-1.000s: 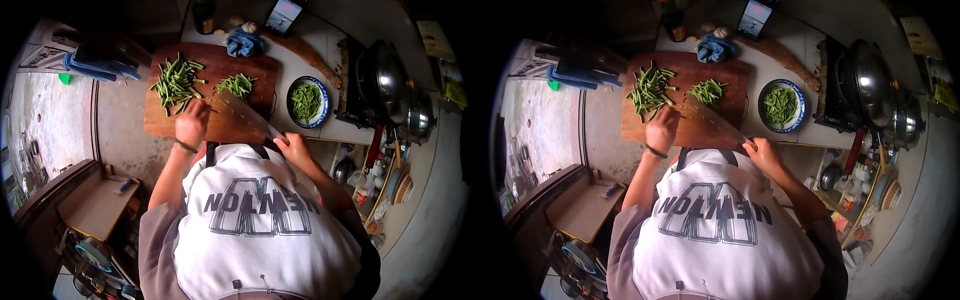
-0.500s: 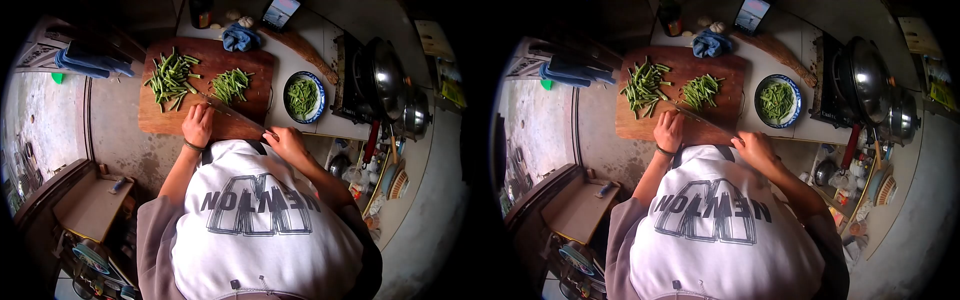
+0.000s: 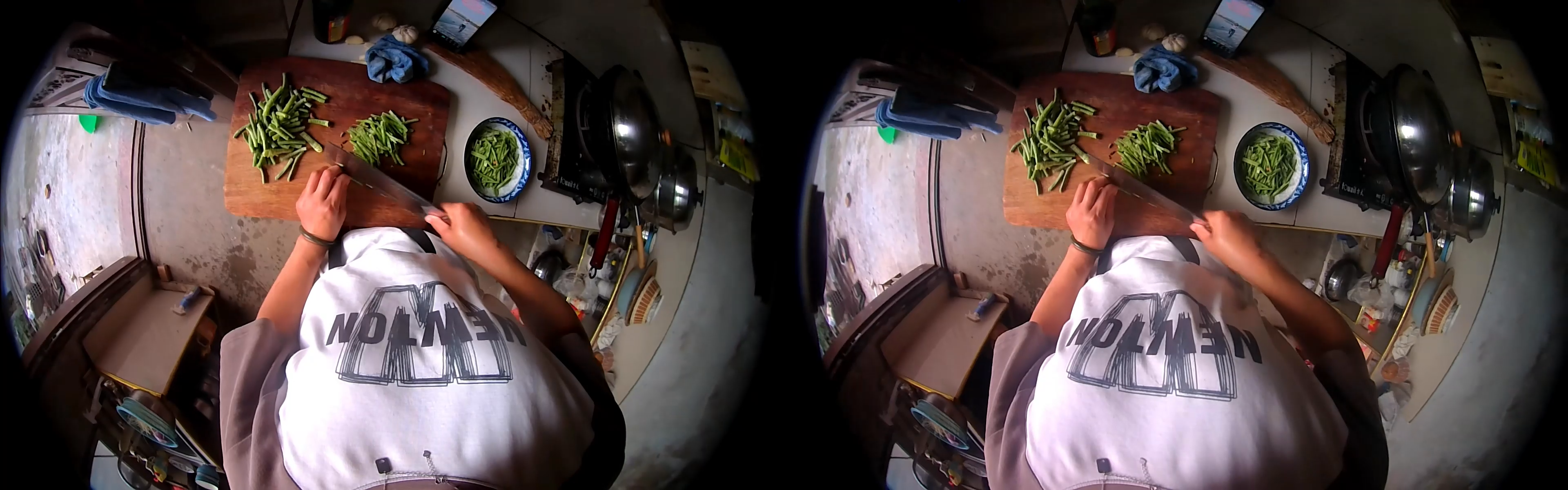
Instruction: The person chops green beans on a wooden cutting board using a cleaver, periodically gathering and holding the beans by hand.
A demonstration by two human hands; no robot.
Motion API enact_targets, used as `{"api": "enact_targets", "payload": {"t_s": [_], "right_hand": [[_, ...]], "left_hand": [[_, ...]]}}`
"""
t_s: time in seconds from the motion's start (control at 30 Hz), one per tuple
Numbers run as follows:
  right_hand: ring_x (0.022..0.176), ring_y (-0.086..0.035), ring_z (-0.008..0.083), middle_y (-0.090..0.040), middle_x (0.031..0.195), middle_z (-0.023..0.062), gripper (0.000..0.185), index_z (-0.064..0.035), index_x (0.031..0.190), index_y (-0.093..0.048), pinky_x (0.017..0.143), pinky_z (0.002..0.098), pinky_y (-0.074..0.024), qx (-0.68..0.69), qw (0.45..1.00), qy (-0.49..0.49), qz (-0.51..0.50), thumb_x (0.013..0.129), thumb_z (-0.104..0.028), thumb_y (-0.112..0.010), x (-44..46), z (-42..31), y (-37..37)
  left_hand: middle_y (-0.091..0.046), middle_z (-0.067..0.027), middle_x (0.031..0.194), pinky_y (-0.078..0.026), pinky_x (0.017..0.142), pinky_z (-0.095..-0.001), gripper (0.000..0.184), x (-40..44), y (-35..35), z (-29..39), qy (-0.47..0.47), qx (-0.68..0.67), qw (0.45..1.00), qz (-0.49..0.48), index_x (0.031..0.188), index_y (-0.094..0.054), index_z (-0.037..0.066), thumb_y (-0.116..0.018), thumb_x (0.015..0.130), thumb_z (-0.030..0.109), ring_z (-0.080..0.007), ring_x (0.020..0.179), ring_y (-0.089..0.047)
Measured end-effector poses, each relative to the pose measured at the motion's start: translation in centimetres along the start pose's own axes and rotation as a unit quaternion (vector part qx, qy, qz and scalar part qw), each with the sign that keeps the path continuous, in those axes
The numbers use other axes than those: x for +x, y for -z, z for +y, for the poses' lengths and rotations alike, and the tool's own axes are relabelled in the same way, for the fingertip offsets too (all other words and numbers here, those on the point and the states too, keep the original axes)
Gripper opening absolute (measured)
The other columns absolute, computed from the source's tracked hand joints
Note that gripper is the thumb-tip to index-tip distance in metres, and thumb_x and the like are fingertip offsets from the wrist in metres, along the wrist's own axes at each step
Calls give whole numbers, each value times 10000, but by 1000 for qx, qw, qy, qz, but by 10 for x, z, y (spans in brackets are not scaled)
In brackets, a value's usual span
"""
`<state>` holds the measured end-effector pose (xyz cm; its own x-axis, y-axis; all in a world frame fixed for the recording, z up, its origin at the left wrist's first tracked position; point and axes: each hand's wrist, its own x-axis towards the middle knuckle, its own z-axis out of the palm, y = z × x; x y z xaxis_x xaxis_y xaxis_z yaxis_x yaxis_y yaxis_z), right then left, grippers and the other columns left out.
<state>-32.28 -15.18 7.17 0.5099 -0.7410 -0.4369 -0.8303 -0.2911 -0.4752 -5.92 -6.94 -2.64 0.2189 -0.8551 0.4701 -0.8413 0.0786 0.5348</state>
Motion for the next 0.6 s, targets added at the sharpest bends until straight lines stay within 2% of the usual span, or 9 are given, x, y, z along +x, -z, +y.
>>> {"api": "enact_targets", "payload": {"t_s": [0.07, 0.2, 0.23, 0.37, 0.6], "right_hand": [[741, -667, 484, -690, 773, 247, 330, -13, 865, -714, 666, 514, -525, 3, 999, 9, 36, 947, -333, -711, 9, -14, -19], [727, -684, 461, -691, 762, 238, 275, -35, 865, -707, 648, 539, -531, 52, 997, 7, 64, 947, -298, -697, 11, -15, -20], [734, -688, 456, -701, 776, 231, 260, -42, 874, -718, 654, 530, -536, 26, 997, 1, 78, 942, -292, -701, 9, -13, -16], [753, -695, 451, -715, 807, 223, 240, -59, 923, -749, 671, 517, -548, -10, 999, -17, 28, 929, -297, -720, 1, -15, 14], [727, -685, 448, -697, 775, 227, 247, -48, 888, -734, 653, 518, -537, -14, 1000, -21, -11, 928, -292, -731, -1, -15, 22]], "left_hand": [[-685, -48, 1031, -560, 700, -377, 167, -2, -1, -1, 7, 5, 1000, -10, 976, -733, 90, -740, 830, 9, -268, 877, -659], [-676, -48, 1038, -559, 714, -371, 204, -4, 1, 1, 7, 10, 1000, -11, 995, -734, 95, -733, 812, 3, -265, 889, -654], [-671, -46, 1049, -558, 725, -364, 225, -4, 1, 1, 2, 15, 1000, -6, 1015, -736, 95, -721, 808, 7, -260, 905, -651], [-672, -44, 1071, -560, 749, -353, 227, -9, 0, -2, 24, 3, 1000, -17, 1027, -738, 85, -714, 815, 7, -253, 936, -655], [-685, -44, 1099, -563, 761, -358, 206, -6, 0, -1, 19, 2, 1000, 4, 1024, -739, 74, -728, 829, 8, -260, 944, -660]]}}
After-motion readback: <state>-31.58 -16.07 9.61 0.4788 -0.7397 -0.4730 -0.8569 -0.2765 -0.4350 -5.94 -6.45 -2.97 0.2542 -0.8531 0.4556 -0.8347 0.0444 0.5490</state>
